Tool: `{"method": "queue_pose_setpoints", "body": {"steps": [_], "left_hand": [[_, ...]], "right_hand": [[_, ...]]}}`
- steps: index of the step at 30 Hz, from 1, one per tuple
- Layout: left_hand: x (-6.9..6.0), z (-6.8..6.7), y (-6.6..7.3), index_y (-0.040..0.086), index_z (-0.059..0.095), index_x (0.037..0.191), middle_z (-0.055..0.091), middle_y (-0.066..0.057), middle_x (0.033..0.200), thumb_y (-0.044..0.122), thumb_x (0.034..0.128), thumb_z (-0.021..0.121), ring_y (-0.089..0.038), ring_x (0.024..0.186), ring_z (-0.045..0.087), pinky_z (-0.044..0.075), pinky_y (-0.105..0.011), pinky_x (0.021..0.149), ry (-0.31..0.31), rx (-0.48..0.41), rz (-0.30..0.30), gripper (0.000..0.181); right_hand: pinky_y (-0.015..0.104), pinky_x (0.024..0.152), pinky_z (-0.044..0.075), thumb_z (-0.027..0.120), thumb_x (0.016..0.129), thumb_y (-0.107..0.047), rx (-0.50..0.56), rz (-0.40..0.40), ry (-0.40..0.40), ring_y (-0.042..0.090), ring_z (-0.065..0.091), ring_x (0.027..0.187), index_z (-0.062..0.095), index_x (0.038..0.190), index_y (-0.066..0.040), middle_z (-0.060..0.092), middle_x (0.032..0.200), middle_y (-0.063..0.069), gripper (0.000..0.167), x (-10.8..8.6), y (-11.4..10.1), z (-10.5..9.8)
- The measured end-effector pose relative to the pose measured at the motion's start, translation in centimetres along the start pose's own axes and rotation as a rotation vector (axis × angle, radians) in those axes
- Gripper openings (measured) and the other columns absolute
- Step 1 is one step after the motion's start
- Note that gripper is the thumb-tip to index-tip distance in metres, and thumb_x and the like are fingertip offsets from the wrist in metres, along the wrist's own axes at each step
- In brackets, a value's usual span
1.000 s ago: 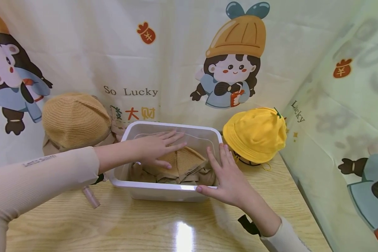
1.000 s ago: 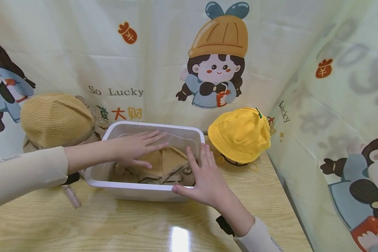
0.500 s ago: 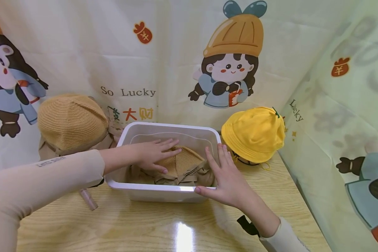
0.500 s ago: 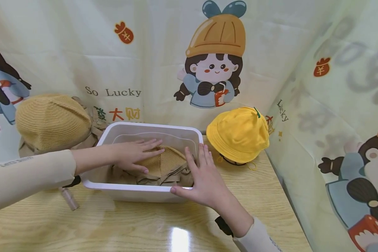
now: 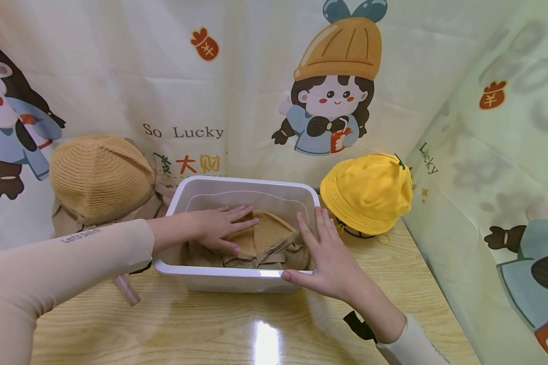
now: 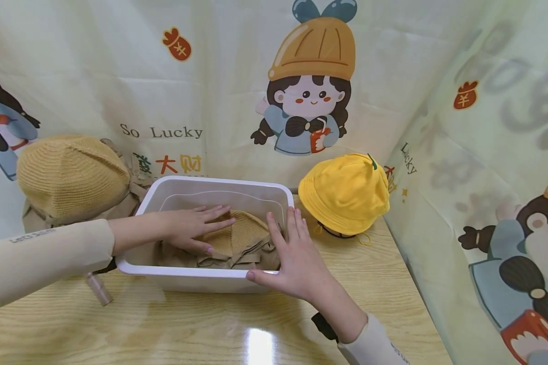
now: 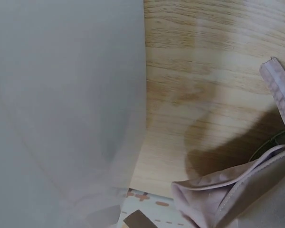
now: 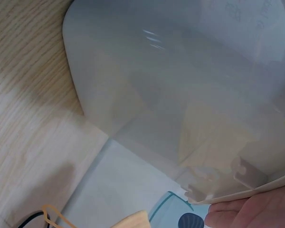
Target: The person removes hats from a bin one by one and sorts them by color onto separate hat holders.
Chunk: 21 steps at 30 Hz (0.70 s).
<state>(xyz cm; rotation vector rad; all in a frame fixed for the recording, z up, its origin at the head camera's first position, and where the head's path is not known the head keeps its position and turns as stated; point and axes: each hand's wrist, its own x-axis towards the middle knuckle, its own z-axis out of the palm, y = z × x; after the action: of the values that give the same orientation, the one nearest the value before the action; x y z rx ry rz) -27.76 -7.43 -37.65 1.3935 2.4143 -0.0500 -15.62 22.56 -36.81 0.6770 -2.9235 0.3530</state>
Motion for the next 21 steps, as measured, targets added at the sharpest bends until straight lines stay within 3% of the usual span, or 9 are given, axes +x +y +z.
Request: {"method": "queue_pose_setpoints", "body": {"steps": [10,17,21], "left_hand": [[0.4,0.2,0.0,0.013,0.013,0.161,0.006,-0.025,0.165,0.051,0.1005,0.051,-0.042,0.152,0.006,0.015,-0.056,0.121,-0.007,-0.061,-0.018,0.082],[1.2,0.1,-0.3,0.004,0.022,0.159,0.031,-0.027,0.157,0.046,0.1009,0.054,-0.041,0.145,0.031,0.027,-0.052,0.118,0.108,-0.082,0.032,0.078],[1.3,-0.2,-0.4,0.005,0.025,0.158,0.036,-0.026,0.153,0.047,0.1015,0.052,-0.04,0.142,0.036,0.03,-0.051,0.117,0.098,-0.071,0.019,0.076]], "right_hand": [[0.06,0.118,0.02,0.055,0.078,-0.083,0.005,-0.003,0.003,0.04,-0.006,0.152,0.004,0.162,-0.026,-0.003,0.164,0.027,0.113,0.0,-0.1,0.0],[0.06,0.118,0.019,0.056,0.078,-0.082,0.002,0.0,0.006,0.041,-0.005,0.152,0.002,0.161,-0.027,-0.002,0.164,0.027,0.113,-0.1,-0.1,-0.1],[0.059,0.119,0.019,0.055,0.079,-0.082,0.004,0.002,0.001,0.039,-0.006,0.152,0.001,0.161,-0.028,-0.002,0.164,0.026,0.112,0.0,-0.1,-0.1]]}}
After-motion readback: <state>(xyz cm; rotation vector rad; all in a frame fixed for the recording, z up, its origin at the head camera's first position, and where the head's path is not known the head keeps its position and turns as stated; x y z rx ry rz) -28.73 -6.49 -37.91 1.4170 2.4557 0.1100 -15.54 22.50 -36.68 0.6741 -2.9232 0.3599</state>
